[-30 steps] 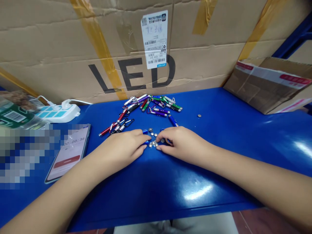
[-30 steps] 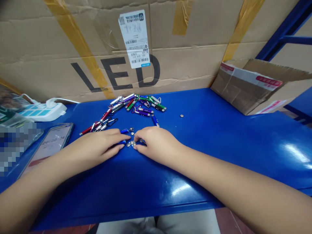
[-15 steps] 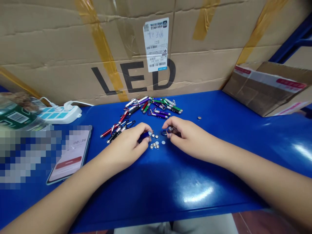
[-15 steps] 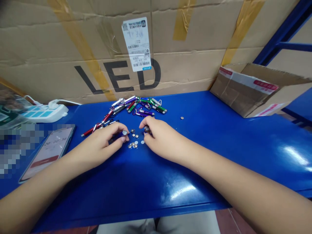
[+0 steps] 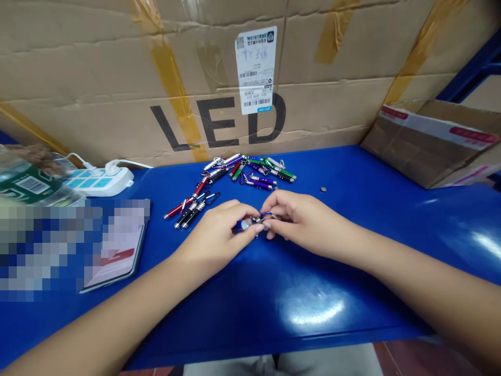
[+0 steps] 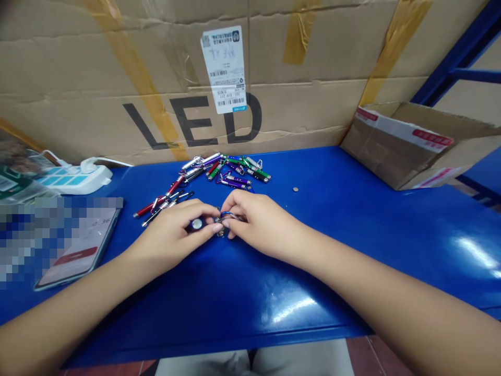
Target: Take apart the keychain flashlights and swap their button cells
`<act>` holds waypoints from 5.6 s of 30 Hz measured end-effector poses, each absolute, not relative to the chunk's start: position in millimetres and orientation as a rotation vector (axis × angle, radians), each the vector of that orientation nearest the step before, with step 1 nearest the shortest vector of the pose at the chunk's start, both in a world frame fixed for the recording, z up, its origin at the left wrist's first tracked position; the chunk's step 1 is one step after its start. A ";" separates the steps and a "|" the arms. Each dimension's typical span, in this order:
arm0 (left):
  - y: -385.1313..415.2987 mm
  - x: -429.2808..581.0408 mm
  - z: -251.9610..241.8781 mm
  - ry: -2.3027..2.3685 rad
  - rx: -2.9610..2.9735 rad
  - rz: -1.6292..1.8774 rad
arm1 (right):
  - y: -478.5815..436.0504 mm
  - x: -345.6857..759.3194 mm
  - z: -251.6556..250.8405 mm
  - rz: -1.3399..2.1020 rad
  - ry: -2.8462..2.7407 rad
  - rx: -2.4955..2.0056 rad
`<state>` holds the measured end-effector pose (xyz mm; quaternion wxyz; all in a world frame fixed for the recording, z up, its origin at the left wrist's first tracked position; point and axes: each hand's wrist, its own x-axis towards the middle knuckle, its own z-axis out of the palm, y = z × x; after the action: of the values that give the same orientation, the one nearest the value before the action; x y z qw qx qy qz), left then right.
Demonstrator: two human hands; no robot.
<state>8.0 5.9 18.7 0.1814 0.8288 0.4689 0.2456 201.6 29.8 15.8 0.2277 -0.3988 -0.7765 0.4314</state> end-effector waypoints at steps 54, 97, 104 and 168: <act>13.4 3.6 23.3 1.308 2.129 0.583 | 41.8 212.4 22.1 0.799 -2.638 -0.804; 16.2 -32.7 38.3 1.404 2.456 -0.083 | 63.4 244.1 36.6 -0.137 -2.669 -1.324; 62.0 -2.2 62.2 1.530 2.751 -0.015 | 70.7 242.4 32.2 -0.091 -2.494 -1.503; 12.5 -7.4 40.4 1.205 2.112 0.475 | 36.1 222.5 34.7 0.120 -2.713 -0.742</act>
<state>-7.4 12.5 40.4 0.3259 0.8059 0.4598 0.1813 222.5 36.1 34.7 0.1623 -0.2600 -0.9509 0.0422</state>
